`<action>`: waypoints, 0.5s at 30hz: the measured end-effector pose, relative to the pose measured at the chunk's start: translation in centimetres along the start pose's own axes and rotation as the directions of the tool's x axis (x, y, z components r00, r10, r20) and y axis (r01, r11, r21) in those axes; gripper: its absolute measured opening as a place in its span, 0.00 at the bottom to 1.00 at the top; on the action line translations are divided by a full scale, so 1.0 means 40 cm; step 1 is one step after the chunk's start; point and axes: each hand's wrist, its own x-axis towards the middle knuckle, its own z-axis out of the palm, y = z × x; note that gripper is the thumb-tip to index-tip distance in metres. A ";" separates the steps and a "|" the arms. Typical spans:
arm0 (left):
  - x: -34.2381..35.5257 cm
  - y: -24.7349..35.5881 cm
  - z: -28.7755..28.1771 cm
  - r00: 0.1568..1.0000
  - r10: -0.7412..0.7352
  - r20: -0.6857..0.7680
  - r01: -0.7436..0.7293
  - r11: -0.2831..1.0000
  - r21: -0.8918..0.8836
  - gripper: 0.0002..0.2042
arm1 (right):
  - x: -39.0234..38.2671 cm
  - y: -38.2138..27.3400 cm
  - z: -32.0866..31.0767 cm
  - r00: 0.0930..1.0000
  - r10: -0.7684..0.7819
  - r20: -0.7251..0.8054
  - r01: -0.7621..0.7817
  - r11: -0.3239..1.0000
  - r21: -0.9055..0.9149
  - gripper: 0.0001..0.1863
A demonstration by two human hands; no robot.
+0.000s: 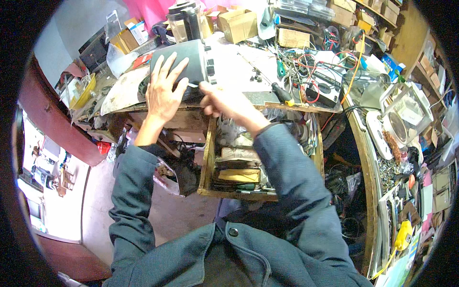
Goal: The person uses a screwdriver to remove screws from a small appliance, then disassembles the housing to access internal components. They manipulate wires and parts inside the device, reassemble the housing, and tighten screws to secure it.
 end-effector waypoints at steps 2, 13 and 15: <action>-0.027 0.019 0.000 0.998 0.025 -0.061 -0.027 0.999 -0.026 0.24 | 0.019 0.015 0.078 0.974 0.175 0.140 -0.218 0.887 0.407 0.31; -0.083 0.035 0.022 0.877 -0.309 -0.368 0.215 0.937 -0.275 0.50 | 0.068 0.074 0.136 1.000 -0.005 0.008 -0.004 0.557 0.830 0.18; -0.088 0.011 0.041 0.811 -0.541 -0.222 0.349 0.752 -0.559 0.39 | 0.076 0.080 0.155 0.999 -0.051 -0.001 0.028 0.516 0.856 0.16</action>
